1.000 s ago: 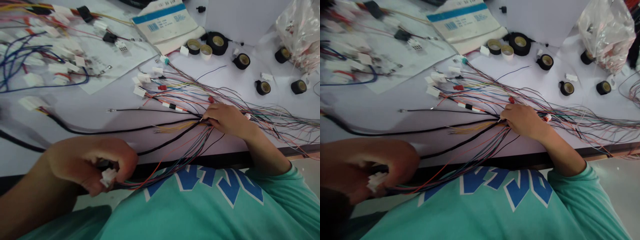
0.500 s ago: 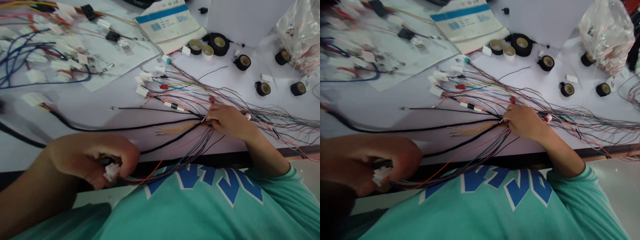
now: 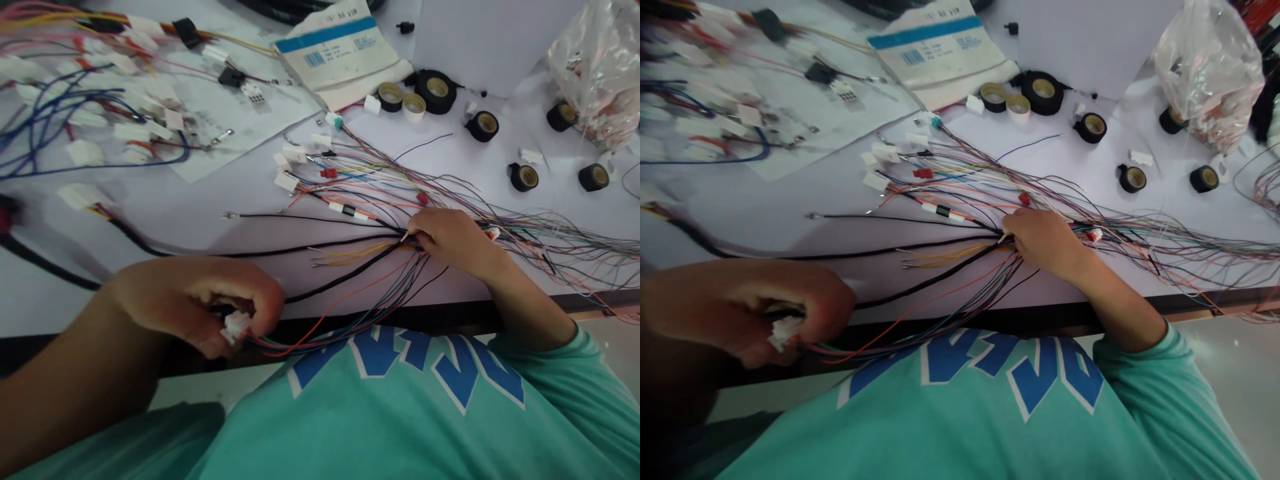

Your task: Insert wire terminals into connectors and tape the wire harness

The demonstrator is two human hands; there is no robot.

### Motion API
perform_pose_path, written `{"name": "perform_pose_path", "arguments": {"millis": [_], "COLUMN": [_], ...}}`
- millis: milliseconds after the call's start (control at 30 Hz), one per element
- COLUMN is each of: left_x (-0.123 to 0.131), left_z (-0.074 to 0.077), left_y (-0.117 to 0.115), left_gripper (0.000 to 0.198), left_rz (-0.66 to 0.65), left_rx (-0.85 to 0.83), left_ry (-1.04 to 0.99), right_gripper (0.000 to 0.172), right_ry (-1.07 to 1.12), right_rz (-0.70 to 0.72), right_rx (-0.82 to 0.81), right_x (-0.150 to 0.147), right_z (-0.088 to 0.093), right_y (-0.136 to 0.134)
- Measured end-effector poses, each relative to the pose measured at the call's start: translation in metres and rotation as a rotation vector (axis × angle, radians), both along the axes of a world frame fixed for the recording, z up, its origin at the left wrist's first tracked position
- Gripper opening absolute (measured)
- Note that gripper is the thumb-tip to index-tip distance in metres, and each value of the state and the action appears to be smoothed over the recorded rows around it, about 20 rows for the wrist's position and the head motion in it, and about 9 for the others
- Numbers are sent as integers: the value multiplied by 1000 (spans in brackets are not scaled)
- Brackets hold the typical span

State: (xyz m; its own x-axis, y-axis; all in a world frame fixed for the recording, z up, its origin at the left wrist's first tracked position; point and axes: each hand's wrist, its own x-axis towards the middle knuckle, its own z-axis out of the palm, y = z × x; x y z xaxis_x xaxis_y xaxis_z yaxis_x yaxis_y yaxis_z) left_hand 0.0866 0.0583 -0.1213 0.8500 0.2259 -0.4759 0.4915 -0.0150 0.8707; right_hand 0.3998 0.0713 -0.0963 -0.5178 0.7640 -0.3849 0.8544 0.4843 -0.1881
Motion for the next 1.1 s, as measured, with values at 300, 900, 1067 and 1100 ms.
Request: {"name": "perform_pose_path", "arguments": {"millis": [300, 900, 1067, 1100], "left_x": [2, 7, 7, 7], "left_z": [-1, 1, -2, -3], "left_y": [5, 2, 0, 0], "left_gripper": [72, 75, 76, 76], "left_rz": [-13, -22, -24, -22], "left_rx": [-100, -80, -41, -32], "left_ry": [26, 77, 43, 37], "right_gripper": [29, 27, 27, 27], "right_ry": [-89, 13, 67, 74], "right_rz": [66, 120, 86, 74], "right_rx": [25, 92, 143, 150], "right_x": [-2, 2, 3, 4], "right_z": [0, -17, -22, -22], "right_y": [1, 9, 8, 8]}}
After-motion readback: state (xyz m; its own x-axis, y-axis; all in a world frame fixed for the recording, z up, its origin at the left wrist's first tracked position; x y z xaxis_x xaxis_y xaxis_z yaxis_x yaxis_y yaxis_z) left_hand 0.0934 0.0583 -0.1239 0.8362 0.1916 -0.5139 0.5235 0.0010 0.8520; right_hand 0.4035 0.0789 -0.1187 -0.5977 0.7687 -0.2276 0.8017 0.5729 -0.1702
